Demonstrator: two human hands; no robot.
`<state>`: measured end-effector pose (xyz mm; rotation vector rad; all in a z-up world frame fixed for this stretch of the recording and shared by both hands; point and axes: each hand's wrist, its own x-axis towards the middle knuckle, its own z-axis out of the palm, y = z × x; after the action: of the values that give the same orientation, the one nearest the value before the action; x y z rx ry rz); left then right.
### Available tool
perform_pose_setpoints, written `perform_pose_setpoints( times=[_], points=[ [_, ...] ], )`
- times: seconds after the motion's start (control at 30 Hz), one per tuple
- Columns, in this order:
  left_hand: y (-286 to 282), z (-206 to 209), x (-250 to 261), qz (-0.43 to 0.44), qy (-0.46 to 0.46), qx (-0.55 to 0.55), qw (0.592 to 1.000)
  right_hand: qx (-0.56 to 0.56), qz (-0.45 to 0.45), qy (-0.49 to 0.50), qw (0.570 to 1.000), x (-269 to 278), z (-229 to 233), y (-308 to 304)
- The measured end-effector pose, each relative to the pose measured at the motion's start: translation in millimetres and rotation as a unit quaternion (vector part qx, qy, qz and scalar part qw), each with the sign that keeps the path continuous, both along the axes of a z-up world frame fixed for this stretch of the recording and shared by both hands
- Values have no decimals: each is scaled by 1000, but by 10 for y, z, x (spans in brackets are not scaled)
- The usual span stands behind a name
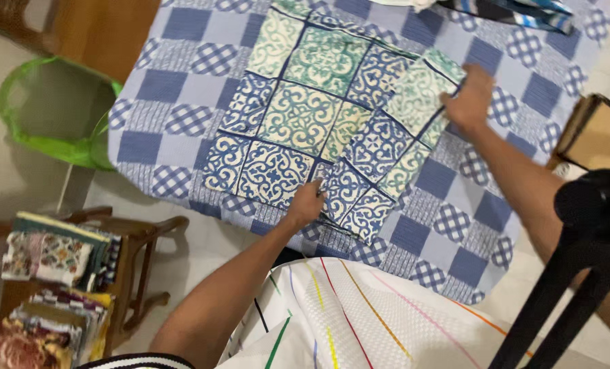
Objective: The person folds a light blue patterned bedsheet on a table, then folds a blue and white patterned quilt. The person stacks the folded items on a nearby chair.
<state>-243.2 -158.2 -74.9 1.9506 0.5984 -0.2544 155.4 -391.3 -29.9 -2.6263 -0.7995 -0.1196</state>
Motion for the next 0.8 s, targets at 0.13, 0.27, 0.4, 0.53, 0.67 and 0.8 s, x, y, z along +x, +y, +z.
perform_pose_setpoints(
  times=[0.13, 0.27, 0.4, 0.53, 0.67, 0.8],
  points=[
    [-45, 95, -70, 22, -33, 23, 999, -76, -38, 30, 996, 676, -261, 160],
    [-91, 94, -112, 31, 7, 30, 999, -127, -105, 165, 972, 901, -365, 298],
    [-122, 82, -201, 61, -8, 24, 998, -89, -81, 99, 988, 781, -237, 405],
    [-125, 176, -212, 65, -2, 15, 998, 14, -67, 131, 989, 667, 68, 464],
    [-70, 310, -262, 94, 17, -7, 995, 98, 43, 138, 985, 659, 327, 622],
    [53, 343, -393, 107, -19, 21, 994, 175, 70, 255, 948, 733, 424, 834]
  ],
)
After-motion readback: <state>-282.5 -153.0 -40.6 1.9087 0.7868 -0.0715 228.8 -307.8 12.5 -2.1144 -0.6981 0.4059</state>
